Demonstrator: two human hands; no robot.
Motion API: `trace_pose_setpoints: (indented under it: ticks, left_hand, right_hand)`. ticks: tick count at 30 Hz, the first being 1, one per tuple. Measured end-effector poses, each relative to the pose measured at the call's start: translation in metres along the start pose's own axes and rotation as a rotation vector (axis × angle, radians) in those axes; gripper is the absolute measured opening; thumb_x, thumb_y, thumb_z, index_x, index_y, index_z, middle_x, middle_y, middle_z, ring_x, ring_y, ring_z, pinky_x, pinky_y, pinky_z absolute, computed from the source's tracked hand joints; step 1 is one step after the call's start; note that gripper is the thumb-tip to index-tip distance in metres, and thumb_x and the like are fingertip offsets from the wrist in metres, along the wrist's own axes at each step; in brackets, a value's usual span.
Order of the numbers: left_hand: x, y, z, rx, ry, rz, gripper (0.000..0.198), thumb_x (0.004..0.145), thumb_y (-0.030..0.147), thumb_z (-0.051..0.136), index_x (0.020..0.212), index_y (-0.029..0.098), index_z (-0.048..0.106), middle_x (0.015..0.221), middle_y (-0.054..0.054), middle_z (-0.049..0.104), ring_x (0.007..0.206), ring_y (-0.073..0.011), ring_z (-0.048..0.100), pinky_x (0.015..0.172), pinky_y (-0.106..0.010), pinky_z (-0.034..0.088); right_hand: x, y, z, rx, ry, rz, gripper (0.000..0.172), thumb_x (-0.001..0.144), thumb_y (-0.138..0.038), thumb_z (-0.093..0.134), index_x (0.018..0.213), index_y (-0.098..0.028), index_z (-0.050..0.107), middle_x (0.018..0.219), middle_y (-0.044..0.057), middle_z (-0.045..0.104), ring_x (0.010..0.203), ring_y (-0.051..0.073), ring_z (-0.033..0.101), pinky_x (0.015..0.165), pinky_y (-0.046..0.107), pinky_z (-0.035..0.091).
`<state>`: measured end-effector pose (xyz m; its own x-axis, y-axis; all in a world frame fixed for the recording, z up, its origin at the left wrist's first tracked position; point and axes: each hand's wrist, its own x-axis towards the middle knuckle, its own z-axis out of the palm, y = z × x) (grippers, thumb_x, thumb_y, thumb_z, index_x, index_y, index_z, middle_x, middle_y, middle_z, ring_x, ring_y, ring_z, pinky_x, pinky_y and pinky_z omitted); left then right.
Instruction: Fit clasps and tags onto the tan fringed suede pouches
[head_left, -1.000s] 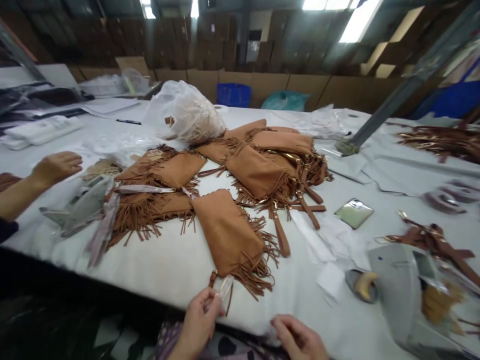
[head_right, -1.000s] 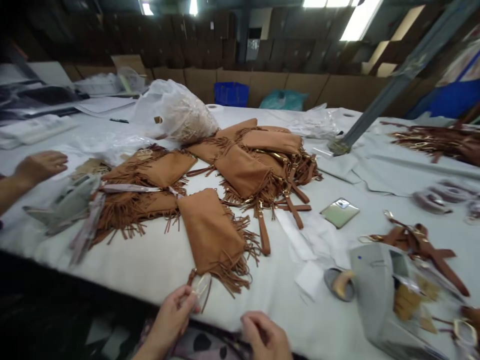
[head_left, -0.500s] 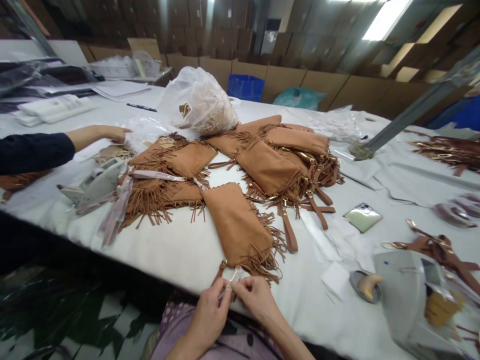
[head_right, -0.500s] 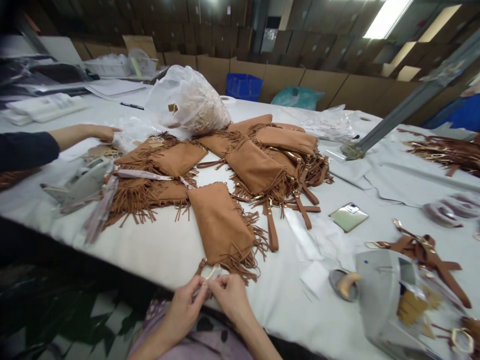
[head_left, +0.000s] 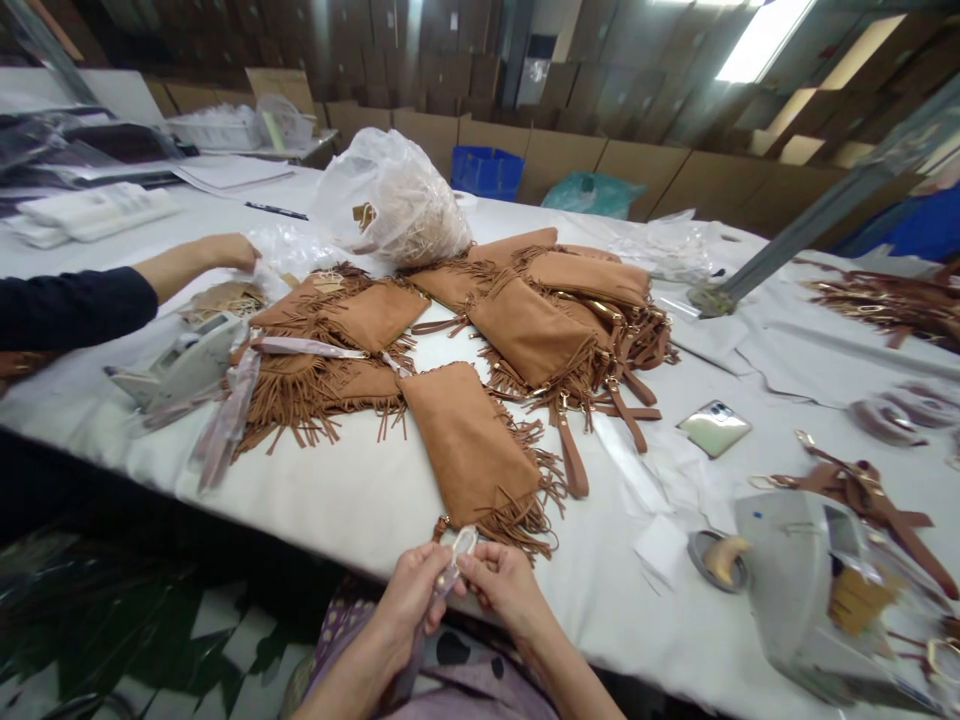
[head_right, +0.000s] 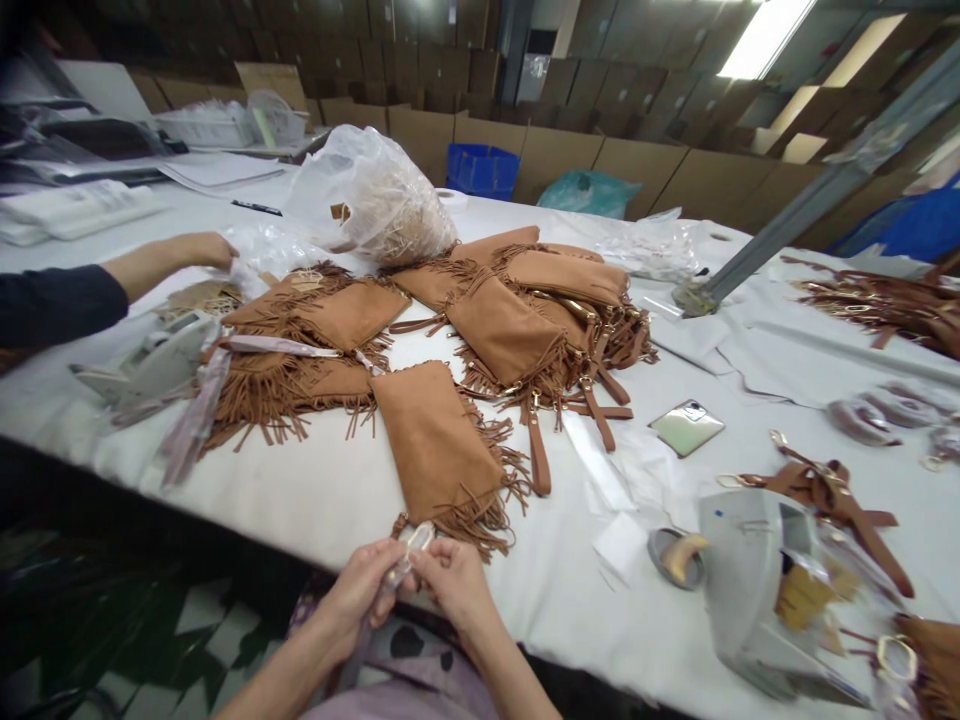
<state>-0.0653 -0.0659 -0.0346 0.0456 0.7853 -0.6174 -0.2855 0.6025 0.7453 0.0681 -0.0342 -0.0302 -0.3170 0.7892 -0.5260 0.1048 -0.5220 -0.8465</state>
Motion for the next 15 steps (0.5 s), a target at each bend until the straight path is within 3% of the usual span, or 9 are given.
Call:
trace_pose_setpoints:
  ticks: [5, 9, 12, 15]
  left_hand:
    - [0.0, 0.008, -0.009, -0.153, -0.073, -0.027, 0.037, 0.068, 0.049, 0.065, 0.069, 0.013, 0.054, 0.057, 0.002, 0.058, 0.028, 0.0002, 0.027, 0.03, -0.016, 0.013]
    - [-0.002, 0.01, -0.011, -0.124, -0.021, 0.046, 0.038, 0.071, 0.051, 0.063, 0.071, 0.014, 0.052, 0.059, 0.002, 0.058, 0.029, 0.0004, 0.025, 0.031, -0.016, 0.012]
    - [-0.004, 0.007, -0.006, 0.035, 0.109, 0.171, 0.039, 0.074, 0.053, 0.059, 0.074, 0.014, 0.052, 0.058, 0.0, 0.06, 0.03, -0.0016, 0.028, 0.032, -0.017, 0.014]
    - [-0.007, 0.004, 0.0, 0.172, 0.144, 0.279, 0.037, 0.078, 0.05, 0.057, 0.075, 0.014, 0.055, 0.059, -0.001, 0.061, 0.04, -0.0076, 0.045, 0.04, -0.018, 0.032]
  right_hand:
    - [-0.004, -0.006, -0.006, -0.212, -0.028, -0.15, 0.035, 0.073, -0.049, 0.062, 0.063, -0.015, 0.064, 0.05, -0.003, 0.055, 0.044, 0.008, 0.04, 0.045, 0.021, 0.029]
    - [-0.012, -0.006, -0.022, -0.417, 0.215, -0.287, 0.029, 0.075, -0.041, 0.059, 0.058, -0.018, 0.064, 0.053, 0.0, 0.058, 0.053, 0.013, 0.051, 0.053, 0.024, 0.037]
    - [-0.02, -0.006, -0.025, -0.165, 0.312, -0.139, 0.031, 0.075, -0.046, 0.057, 0.084, -0.017, 0.064, 0.061, 0.0, 0.063, 0.045, 0.011, 0.048, 0.044, 0.023, 0.036]
    - [-0.025, -0.008, -0.012, 0.132, 0.161, -0.042, 0.051, 0.071, -0.046, 0.064, 0.112, -0.018, 0.05, 0.07, 0.001, 0.067, 0.038, 0.007, 0.044, 0.037, 0.019, 0.028]
